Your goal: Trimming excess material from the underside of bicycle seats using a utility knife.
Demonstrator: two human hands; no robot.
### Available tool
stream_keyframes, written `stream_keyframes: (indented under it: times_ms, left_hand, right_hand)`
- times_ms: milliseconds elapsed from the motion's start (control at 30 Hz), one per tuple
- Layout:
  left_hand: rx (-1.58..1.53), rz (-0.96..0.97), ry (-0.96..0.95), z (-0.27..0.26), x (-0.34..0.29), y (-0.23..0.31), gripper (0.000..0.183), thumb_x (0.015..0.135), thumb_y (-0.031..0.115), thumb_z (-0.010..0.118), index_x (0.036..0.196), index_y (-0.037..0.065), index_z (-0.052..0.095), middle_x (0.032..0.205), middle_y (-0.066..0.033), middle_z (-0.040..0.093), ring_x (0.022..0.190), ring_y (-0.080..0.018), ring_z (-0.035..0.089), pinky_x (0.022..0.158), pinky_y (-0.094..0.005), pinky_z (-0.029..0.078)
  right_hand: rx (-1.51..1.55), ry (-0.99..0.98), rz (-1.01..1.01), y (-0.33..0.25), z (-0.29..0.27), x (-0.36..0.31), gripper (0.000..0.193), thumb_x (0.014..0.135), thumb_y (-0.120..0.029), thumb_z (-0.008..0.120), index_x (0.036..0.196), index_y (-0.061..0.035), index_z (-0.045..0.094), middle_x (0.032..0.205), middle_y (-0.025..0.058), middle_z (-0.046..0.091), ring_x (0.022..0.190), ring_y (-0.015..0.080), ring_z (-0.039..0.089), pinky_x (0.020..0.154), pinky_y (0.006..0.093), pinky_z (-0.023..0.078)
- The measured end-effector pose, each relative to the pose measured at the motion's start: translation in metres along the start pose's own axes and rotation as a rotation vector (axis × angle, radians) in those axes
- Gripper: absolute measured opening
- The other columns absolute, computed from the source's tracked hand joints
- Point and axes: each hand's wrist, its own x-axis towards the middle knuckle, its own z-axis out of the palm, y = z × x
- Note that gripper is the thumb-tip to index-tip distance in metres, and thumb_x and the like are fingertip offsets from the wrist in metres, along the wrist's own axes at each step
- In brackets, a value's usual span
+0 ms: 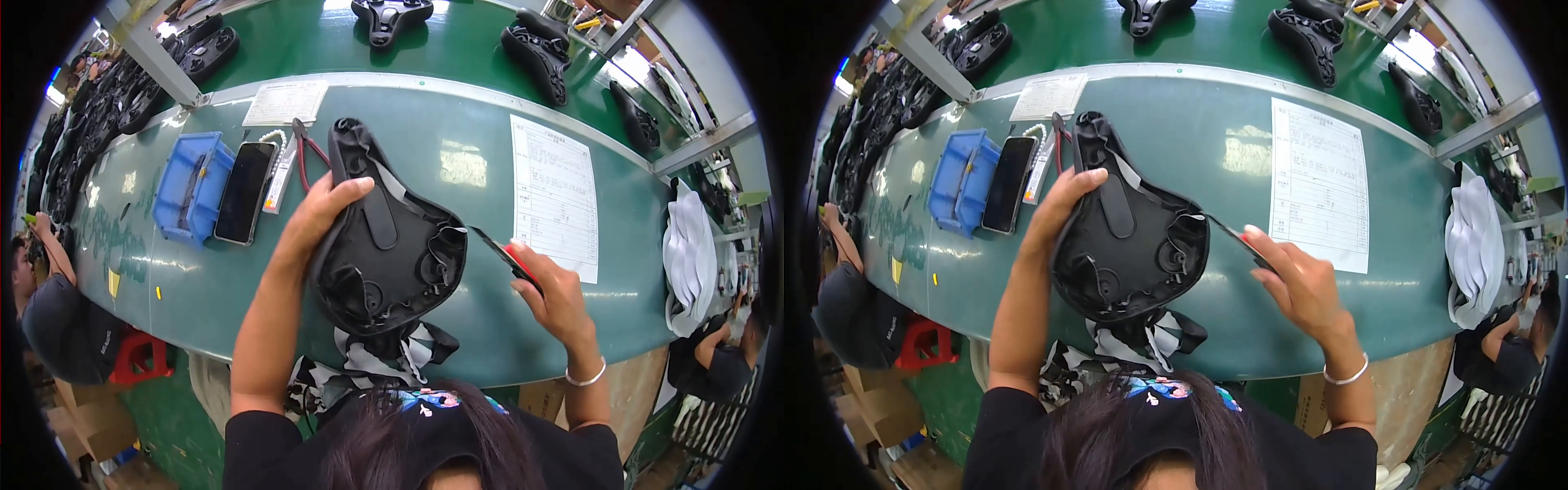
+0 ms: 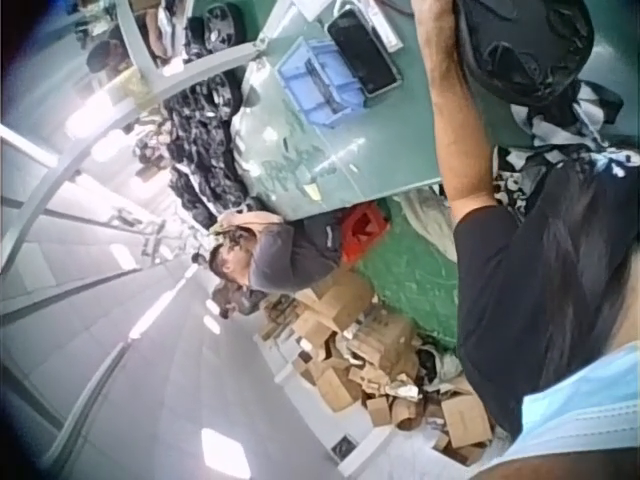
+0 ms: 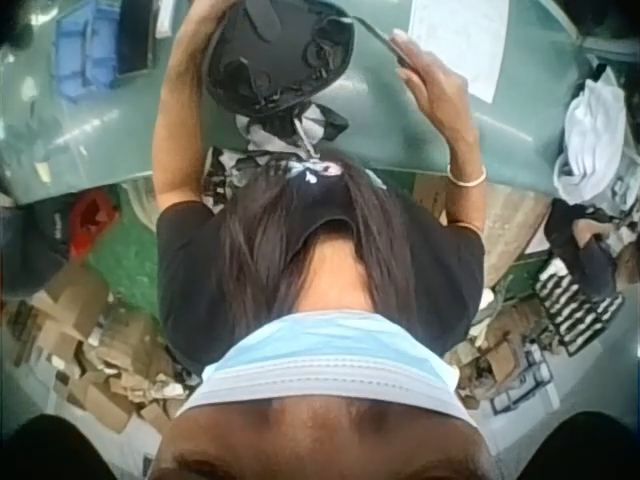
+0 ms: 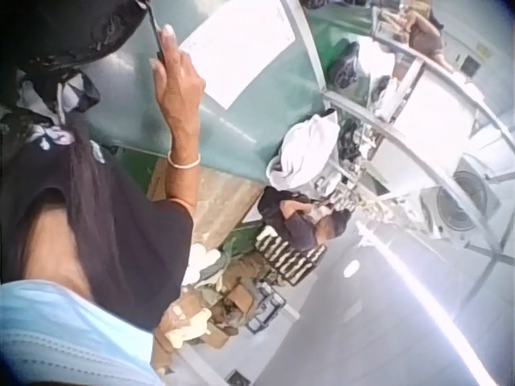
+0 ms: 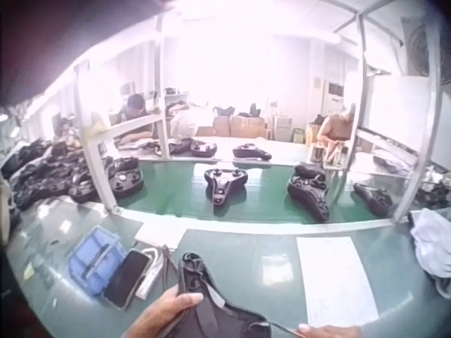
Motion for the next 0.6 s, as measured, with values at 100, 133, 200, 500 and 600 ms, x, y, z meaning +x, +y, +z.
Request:
stream_keyframes:
  times_ms: [100, 133, 200, 500, 600]
  left_hand:
    - [0.169, -0.022, -0.06, 0.018, 0.003, 0.025, 0.04, 0.08, 0.024, 0.066, 0.106, -0.002, 0.052, 0.087, -0.0076, 0.059, 0.07, -0.0125, 0.06, 0.064, -0.0254, 0.051]
    - [0.22, -0.042, -0.101, 0.021, 0.007, 0.029, 0.038, 0.079, 0.023, 0.065, 0.105, -0.002, 0.053, 0.087, -0.0075, 0.059, 0.07, -0.0122, 0.059, 0.064, -0.0254, 0.051]
    - [0.264, -0.04, -0.109, 0.026, 0.011, 0.033, 0.037, 0.078, 0.022, 0.065, 0.103, -0.002, 0.053, 0.086, -0.0072, 0.058, 0.07, -0.0121, 0.059, 0.064, -0.0254, 0.05]
    - [0.183, 0.061, 0.125, 0.012, -0.006, -0.002, 0.032, 0.075, 0.02, 0.061, 0.098, -0.001, 0.053, 0.082, -0.0044, 0.055, 0.069, -0.0109, 0.055, 0.064, -0.0255, 0.047]
    - [0.143, 0.11, 0.246, 0.018, -0.028, -0.008, 0.035, 0.076, 0.02, 0.061, 0.102, -0.002, 0.053, 0.086, -0.0056, 0.056, 0.075, -0.0121, 0.055, 0.069, -0.0262, 0.047]
  right_hand:
    - [-0.261, -0.346, -0.228, 0.004, -0.015, 0.029, 0.054, 0.083, -0.016, 0.064, 0.134, -0.015, 0.048, 0.08, 0.0062, 0.061, 0.064, 0.0226, 0.058, 0.056, 0.0349, 0.047]
    - [-0.26, -0.345, -0.227, 0.006, -0.015, 0.037, 0.054, 0.083, -0.016, 0.064, 0.134, -0.015, 0.048, 0.08, 0.0062, 0.061, 0.064, 0.0226, 0.058, 0.056, 0.0349, 0.047]
    - [-0.379, -0.463, -0.291, 0.012, -0.012, 0.048, 0.053, 0.084, -0.015, 0.063, 0.135, -0.0168, 0.048, 0.074, 0.0061, 0.055, 0.059, 0.0223, 0.054, 0.054, 0.035, 0.045]
    - [-0.192, -0.387, 0.277, -0.037, 0.053, -0.055, 0.066, 0.084, -0.009, 0.064, 0.143, -0.0146, 0.034, 0.082, 0.0153, 0.062, 0.062, 0.0364, 0.058, 0.056, 0.0416, 0.049]
    - [0.073, -0.196, 0.404, -0.06, 0.06, -0.077, 0.062, 0.088, -0.012, 0.061, 0.142, -0.0151, 0.033, 0.083, 0.0211, 0.061, 0.065, 0.0395, 0.061, 0.057, 0.0434, 0.05]
